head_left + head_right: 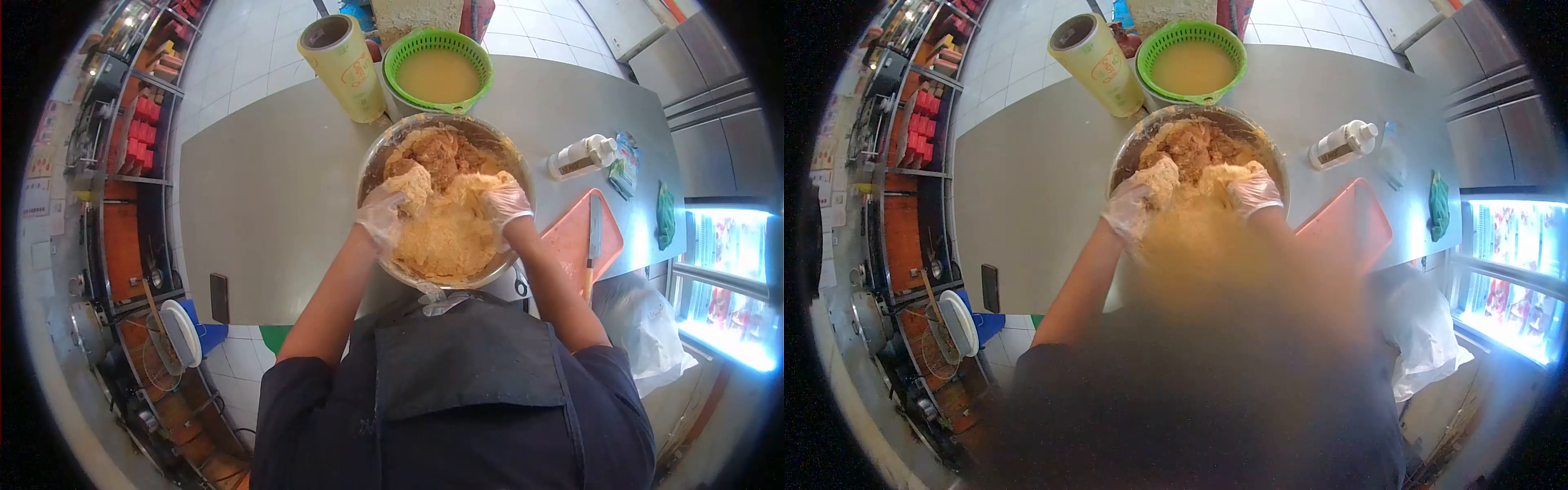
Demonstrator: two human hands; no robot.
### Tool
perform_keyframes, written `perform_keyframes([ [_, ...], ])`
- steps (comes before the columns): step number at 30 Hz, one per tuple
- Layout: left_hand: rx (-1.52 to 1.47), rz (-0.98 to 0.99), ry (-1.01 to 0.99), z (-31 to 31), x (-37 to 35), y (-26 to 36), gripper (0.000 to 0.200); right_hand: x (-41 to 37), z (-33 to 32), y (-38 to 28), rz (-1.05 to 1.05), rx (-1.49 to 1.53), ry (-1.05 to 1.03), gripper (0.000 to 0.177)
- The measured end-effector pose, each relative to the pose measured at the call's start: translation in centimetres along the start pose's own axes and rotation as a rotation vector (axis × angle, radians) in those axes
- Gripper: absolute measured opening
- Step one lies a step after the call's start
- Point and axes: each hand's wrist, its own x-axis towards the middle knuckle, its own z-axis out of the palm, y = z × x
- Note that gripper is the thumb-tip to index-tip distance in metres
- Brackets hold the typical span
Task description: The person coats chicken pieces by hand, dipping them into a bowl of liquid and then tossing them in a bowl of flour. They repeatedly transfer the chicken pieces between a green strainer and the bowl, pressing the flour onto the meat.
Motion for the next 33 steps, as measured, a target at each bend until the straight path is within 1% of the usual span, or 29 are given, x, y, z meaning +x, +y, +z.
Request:
perform_keyframes([
  [1,0.116,0.074,0.106,-0.4,1.3,-2.5,0.034,1.3,1.3,2.6,-0.101,-0.247,0.057,0.020],
  [2,0.221,0.138,0.142,0.4,1.8,-3.4,0.035,3.4,3.0,6.0,-0.203,-0.495,0.117,0.021],
  [3,0.328,0.198,0.185,1.1,2.3,-4.4,0.035,3.6,3.6,6.1,-0.172,-0.399,0.140,0.022],
  [4,0.421,0.248,0.163,2.5,1.9,-4.5,0.036,3.5,4.4,4.7,-0.144,-0.301,0.165,0.022],
  [5,0.513,0.296,0.144,3.4,1.4,-4.2,0.037,1.9,4.2,3.5,0.021,0.141,0.142,0.023],
  [8,0.555,0.074,0.268,5.2,-1.3,0.5,0.037,1.8,3.6,1.0,0.146,0.573,0.152,0.027],
  [9,0.378,0.168,0.251,4.8,-1.0,0.1,0.037,-0.4,2.7,-5.5,0.368,0.569,0.168,0.028],
  [10,0.200,0.260,0.230,4.1,-0.4,-0.9,0.036,-1.6,2.2,-9.2,0.589,0.560,0.183,0.030],
  [11,0.022,0.347,0.206,3.9,-0.1,-1.6,0.035,-0.9,1.4,-4.7,0.467,0.740,0.177,0.032],
  [13,0.676,0.226,0.349,8.3,-2.1,1.1,0.032,0.9,2.1,3.0,0.334,0.418,0.049,0.031],
  [15,0.968,0.200,0.410,9.6,-2.7,1.9,0.031,0.4,2.7,1.4,0.419,0.439,0.054,0.032],
  [16,0.933,0.244,0.405,9.1,-2.4,1.3,0.031,0.1,3.0,0.4,0.462,0.450,0.057,0.033],
  [17,0.897,0.285,0.400,8.4,-2.0,0.7,0.030,-1.1,3.2,-4.4,0.517,0.551,0.083,0.033],
  [18,0.695,0.385,0.353,7.5,-1.1,-0.1,0.032,-2.4,3.4,-9.4,0.572,0.651,0.114,0.033],
  [19,0.491,0.482,0.304,6.4,0.1,-1.0,0.033,-2.6,3.4,-10.7,0.581,0.658,0.115,0.033],
  [20,0.285,0.570,0.252,5.9,0.7,-1.3,0.034,-2.5,3.3,-9.9,0.553,0.621,0.105,0.033],
  [21,0.345,0.545,0.260,6.0,0.7,-1.4,0.036,-2.3,3.1,-8.6,0.492,0.525,0.087,0.033],
  [23,0.462,0.495,0.280,6.4,0.4,-1.7,0.040,-1.8,3.2,-5.2,0.334,0.237,0.051,0.034],
  [26,0.676,0.448,0.287,4.7,0.6,-2.0,0.041,-2.4,2.8,-4.4,0.145,-0.227,-0.055,0.034],
  [28,0.479,0.442,0.236,3.2,1.8,-1.8,0.042,-2.0,2.2,-4.2,0.071,-0.479,-0.151,0.034],
  [30,0.411,0.424,0.234,2.5,2.6,-2.4,0.043,-1.7,2.2,-3.6,0.014,-0.715,-0.234,0.035],
  [32,0.465,0.386,0.286,2.6,2.7,-4.1,0.044,-1.5,2.8,-2.5,-0.024,-0.872,-0.289,0.035],
  [33,0.691,0.284,0.367,4.2,1.1,-2.4,0.044,-1.7,3.1,-2.0,-0.036,-0.857,-0.290,0.035],
])
